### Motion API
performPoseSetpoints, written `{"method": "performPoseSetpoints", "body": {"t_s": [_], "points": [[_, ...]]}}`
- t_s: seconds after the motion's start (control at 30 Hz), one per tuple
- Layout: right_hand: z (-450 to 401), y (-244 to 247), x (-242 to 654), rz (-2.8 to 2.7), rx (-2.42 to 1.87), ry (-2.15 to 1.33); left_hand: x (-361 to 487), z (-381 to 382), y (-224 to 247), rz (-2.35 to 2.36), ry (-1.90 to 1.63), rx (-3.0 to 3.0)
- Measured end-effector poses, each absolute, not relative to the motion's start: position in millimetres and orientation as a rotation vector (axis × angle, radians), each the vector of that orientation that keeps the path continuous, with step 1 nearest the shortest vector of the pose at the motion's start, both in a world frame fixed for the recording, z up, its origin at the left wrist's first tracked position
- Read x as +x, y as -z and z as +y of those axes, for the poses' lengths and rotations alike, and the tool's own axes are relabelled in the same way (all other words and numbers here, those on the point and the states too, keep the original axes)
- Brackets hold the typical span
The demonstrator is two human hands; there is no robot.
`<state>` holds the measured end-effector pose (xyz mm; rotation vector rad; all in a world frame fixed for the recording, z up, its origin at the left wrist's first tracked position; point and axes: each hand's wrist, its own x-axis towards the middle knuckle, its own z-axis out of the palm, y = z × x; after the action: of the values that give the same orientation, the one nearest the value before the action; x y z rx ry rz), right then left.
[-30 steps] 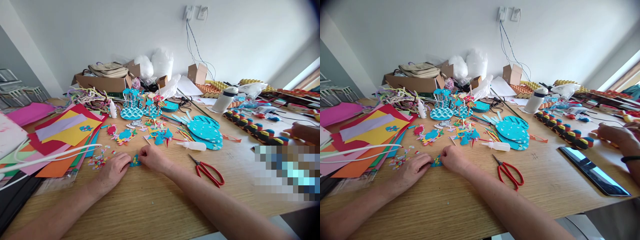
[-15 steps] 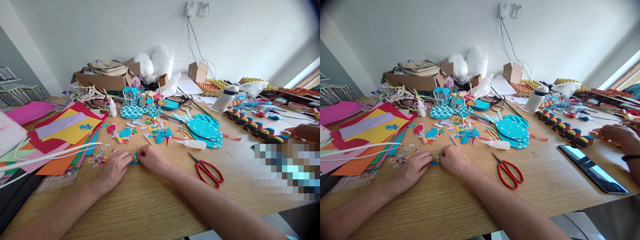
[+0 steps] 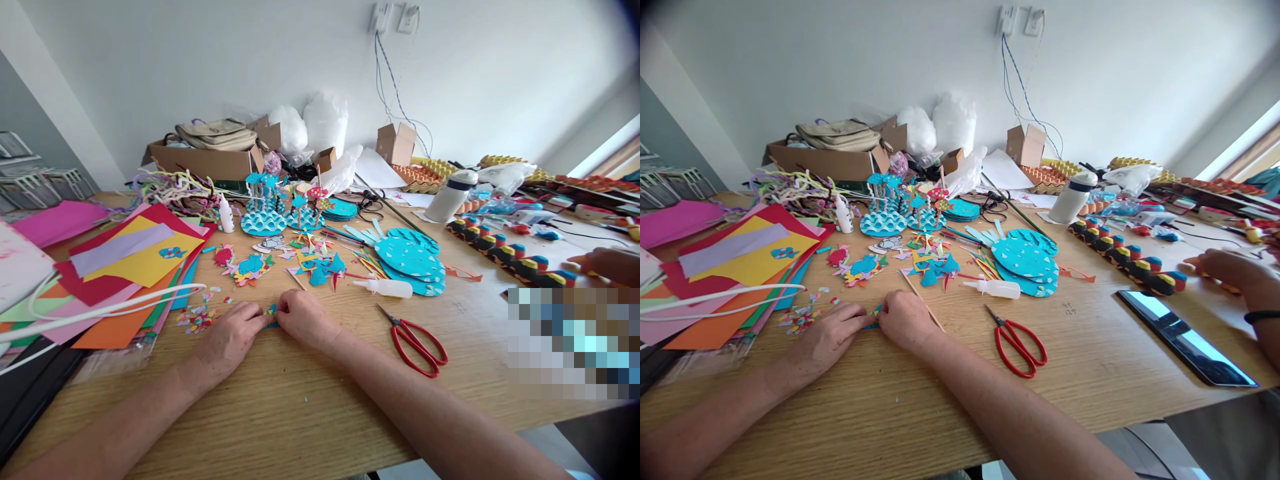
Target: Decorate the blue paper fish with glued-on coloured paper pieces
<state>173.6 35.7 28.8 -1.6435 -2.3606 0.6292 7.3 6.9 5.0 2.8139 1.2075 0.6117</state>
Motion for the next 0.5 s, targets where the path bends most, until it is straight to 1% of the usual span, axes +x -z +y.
{"method": "performPoseSetpoints", "body": {"t_s": [0.37,0.5], "points": [[35.2,-26.3,172.8,-2.349,-1.656,-0.612,9.5,6.9,-3.2,1.265,-0.544,2.836],[37.8,-26.6,176.2,-2.356,-1.579,-0.625,10.4,6.8,-4.6,1.288,-0.508,2.851]]}}
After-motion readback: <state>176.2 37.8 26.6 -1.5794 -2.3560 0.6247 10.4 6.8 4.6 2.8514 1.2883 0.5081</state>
